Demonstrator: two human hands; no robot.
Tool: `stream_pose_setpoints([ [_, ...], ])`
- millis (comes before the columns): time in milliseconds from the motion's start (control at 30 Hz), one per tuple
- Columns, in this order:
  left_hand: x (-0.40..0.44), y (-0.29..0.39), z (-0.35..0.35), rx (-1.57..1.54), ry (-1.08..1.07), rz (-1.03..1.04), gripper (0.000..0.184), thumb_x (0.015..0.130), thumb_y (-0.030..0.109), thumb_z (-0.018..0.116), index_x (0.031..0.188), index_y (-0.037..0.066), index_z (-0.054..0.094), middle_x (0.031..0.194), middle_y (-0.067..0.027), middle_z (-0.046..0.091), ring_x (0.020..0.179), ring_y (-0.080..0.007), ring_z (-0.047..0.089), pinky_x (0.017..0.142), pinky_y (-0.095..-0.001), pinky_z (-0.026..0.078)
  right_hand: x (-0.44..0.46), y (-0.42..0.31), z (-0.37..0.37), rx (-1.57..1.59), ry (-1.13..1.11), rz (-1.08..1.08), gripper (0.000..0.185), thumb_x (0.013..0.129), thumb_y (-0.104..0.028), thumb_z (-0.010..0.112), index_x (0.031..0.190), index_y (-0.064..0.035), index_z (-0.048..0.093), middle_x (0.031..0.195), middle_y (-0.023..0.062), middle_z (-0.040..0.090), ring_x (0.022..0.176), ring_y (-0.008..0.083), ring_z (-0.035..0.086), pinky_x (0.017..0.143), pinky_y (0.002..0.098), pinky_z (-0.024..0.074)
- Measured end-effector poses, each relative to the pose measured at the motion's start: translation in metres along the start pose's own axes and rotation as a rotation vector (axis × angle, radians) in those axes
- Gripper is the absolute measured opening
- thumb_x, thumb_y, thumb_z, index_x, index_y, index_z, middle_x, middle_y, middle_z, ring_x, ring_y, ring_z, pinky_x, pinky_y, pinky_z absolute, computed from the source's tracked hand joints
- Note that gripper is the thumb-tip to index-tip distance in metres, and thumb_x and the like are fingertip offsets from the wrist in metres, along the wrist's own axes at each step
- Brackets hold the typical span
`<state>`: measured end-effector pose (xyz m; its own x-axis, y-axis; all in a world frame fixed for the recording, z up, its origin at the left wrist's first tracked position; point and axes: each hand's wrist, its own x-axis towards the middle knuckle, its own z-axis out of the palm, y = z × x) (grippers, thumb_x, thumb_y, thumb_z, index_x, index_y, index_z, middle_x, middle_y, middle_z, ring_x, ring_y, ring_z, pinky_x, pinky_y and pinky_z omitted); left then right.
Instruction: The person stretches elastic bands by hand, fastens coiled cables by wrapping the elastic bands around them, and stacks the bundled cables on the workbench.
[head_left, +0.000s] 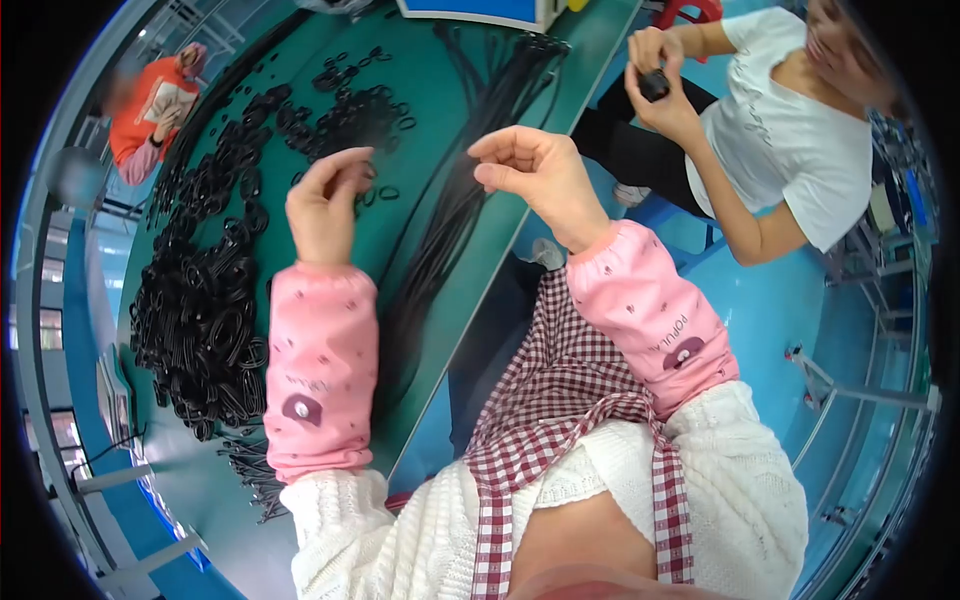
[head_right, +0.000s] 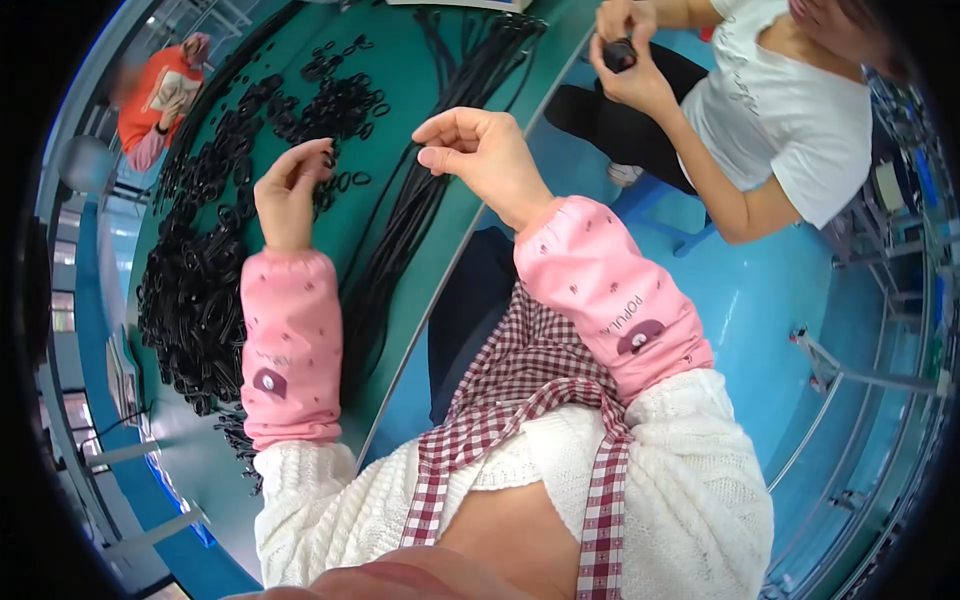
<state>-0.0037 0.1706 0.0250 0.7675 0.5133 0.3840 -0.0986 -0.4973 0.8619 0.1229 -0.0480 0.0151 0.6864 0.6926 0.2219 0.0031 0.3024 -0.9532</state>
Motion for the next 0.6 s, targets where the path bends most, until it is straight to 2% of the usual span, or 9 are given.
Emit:
stream_pose_setpoints([
  [67,0.013,-0.040,-0.035,0.574,-0.017,0.194,0.023,0.090,0.007,0.060,0.112,0.007,0.069,0.122,-0.0125,0.063,0.081,-0.0182,0.066,0.075,-0.0284,0.052,0.015,0.006,0.013,-0.063,0.000,0.004,0.019,0.082,0.000,0.070,0.101,0.0026,0.068,0.087,0.0055,0.068,0.076,0.0093,0.063,0.071,0.0223,0.0519],
  [167,0.004,0.011,-0.027,0.621,-0.076,0.054,0.029,0.089,0.014,0.063,0.117,0.010,0.067,0.137,-0.0123,0.052,0.096,-0.0204,0.066,0.081,-0.0301,0.051,0.017,-0.002,0.026,-0.111,-0.014,-0.014,0.022,0.081,0.000,0.070,0.103,0.0021,0.068,0.086,0.0049,0.068,0.076,0.0086,0.063,0.071,0.0220,0.0516],
  [200,0.000,0.028,-0.015,0.369,-0.087,0.099,0.032,0.088,0.016,0.064,0.120,0.009,0.065,0.131,-0.0133,0.057,0.102,-0.0205,0.064,0.085,-0.0323,0.049,0.015,-0.006,0.027,-0.151,-0.010,-0.011,0.022,0.081,0.000,0.071,0.103,0.0021,0.067,0.085,0.0048,0.068,0.076,0.0085,0.063,0.071,0.0219,0.0515],
  [300,-0.013,0.033,0.025,-0.055,-0.288,0.054,0.028,0.087,0.017,0.068,0.111,0.004,0.065,0.108,-0.0104,0.064,0.093,-0.0182,0.062,0.079,-0.0298,0.048,0.005,-0.009,0.029,-0.069,-0.033,-0.025,0.019,0.082,-0.001,0.068,0.101,0.0018,0.068,0.085,0.0046,0.068,0.075,0.0086,0.063,0.071,0.0220,0.0515],
  [367,-0.021,0.054,0.049,-0.046,-0.386,-0.055,0.023,0.085,0.016,0.072,0.100,0.001,0.064,0.091,-0.0043,0.064,0.083,-0.0138,0.060,0.072,-0.0252,0.046,-0.011,-0.022,0.017,-0.169,0.020,-0.087,0.016,0.082,0.000,0.065,0.098,0.0014,0.068,0.083,0.0039,0.068,0.073,0.0083,0.062,0.068,0.0219,0.0510],
  [400,-0.024,0.054,0.062,-0.062,-0.362,-0.084,0.020,0.085,0.014,0.072,0.096,0.000,0.064,0.091,-0.0022,0.063,0.078,-0.0114,0.058,0.070,-0.0248,0.046,-0.019,-0.022,0.008,-0.256,0.115,-0.127,0.015,0.081,-0.001,0.066,0.096,0.0017,0.068,0.078,0.0024,0.066,0.070,0.0067,0.060,0.064,0.0219,0.0495],
  [467,-0.031,0.048,0.085,-0.399,-0.395,-0.175,0.014,0.085,0.010,0.070,0.091,0.000,0.064,0.093,-0.0027,0.062,0.069,-0.0074,0.052,0.061,-0.0209,0.041,-0.037,-0.027,-0.010,-0.354,0.164,-0.106,0.016,0.079,-0.004,0.067,0.094,0.0015,0.068,0.073,0.0017,0.064,0.066,0.0057,0.058,0.061,0.0220,0.0476],
  [533,-0.033,0.053,0.093,-0.583,-0.489,-0.291,0.010,0.087,0.010,0.067,0.089,0.001,0.062,0.093,-0.0038,0.061,0.063,-0.0058,0.047,0.055,-0.0197,0.035,-0.053,-0.034,-0.014,-0.419,0.181,-0.097,0.016,0.078,-0.002,0.066,0.094,-0.0005,0.069,0.074,0.0022,0.063,0.067,0.0084,0.059,0.061,0.0243,0.0469],
  [600,-0.033,0.060,0.097,-0.788,-0.554,-0.357,0.009,0.089,0.010,0.063,0.088,0.002,0.060,0.094,-0.0048,0.060,0.058,-0.0050,0.042,0.050,-0.0194,0.029,-0.060,-0.038,-0.020,-0.658,0.275,-0.220,0.011,0.077,-0.002,0.062,0.086,-0.0018,0.069,0.069,0.0052,0.060,0.064,0.0109,0.059,0.060,0.0257,0.0471],
])
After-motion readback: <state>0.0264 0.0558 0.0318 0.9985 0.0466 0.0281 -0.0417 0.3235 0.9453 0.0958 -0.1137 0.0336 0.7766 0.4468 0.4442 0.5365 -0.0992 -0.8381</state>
